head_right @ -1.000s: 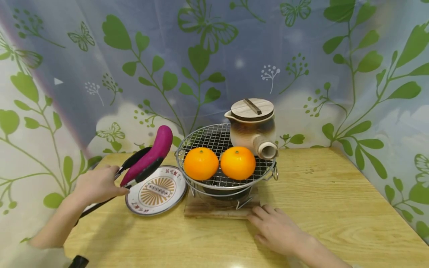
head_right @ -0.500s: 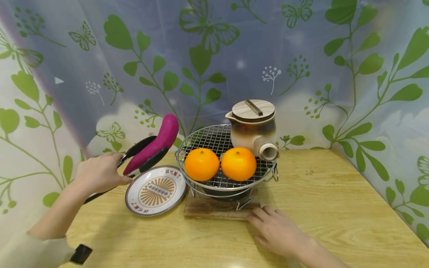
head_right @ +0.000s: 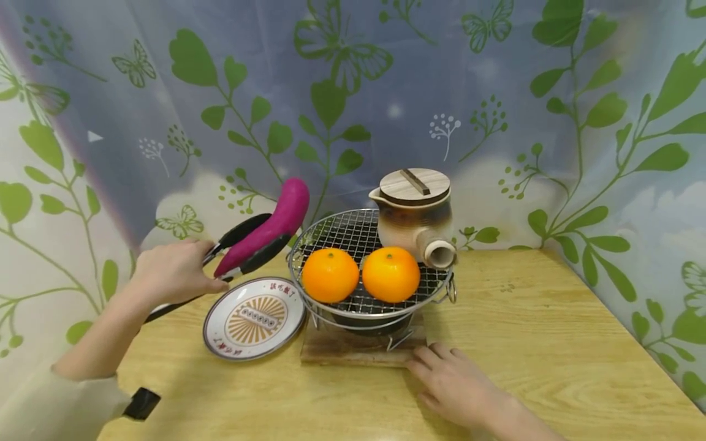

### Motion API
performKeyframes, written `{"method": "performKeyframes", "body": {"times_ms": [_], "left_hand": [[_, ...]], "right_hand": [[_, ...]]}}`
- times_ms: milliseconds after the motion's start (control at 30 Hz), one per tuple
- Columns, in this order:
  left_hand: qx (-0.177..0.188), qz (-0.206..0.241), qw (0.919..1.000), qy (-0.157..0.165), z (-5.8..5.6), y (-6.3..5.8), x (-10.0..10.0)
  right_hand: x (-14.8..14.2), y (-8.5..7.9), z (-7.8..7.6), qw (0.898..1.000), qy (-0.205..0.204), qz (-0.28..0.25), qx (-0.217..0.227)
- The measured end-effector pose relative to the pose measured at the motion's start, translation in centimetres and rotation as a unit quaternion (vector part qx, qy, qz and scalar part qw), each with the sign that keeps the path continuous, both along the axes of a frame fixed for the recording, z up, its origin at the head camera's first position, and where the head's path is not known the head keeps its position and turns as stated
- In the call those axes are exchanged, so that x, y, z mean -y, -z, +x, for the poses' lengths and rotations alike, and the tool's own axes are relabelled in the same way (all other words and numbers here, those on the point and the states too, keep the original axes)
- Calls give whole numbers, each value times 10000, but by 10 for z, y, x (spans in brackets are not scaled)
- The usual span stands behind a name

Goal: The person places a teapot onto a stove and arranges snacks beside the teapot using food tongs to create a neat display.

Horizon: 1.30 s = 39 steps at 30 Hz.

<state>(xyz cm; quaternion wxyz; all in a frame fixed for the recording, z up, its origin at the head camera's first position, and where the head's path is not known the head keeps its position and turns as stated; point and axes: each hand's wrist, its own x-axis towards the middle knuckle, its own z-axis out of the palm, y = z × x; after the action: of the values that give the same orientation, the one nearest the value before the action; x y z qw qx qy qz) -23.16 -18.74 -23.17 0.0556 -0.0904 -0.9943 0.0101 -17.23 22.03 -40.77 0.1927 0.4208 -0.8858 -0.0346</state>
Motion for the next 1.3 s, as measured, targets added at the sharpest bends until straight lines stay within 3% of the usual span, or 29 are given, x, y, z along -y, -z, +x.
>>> {"method": "performKeyframes", "body": {"times_ms": [500, 733, 933, 1300], "left_hand": [[-40, 16, 9993, 370, -15, -23, -23], [31, 45, 9993, 356, -20, -24, -33], [-41, -92, 9984, 564, -25, -25, -42], [175, -85, 9956, 916, -33, -24, -58]], "right_hand": [[0, 0, 0, 10000, -19, -30, 65], [0, 2, 0, 10000, -12, -38, 51], [0, 1, -1, 10000, -3, -33, 34], [-1, 1, 0, 9999, 32, 74, 100]]}}
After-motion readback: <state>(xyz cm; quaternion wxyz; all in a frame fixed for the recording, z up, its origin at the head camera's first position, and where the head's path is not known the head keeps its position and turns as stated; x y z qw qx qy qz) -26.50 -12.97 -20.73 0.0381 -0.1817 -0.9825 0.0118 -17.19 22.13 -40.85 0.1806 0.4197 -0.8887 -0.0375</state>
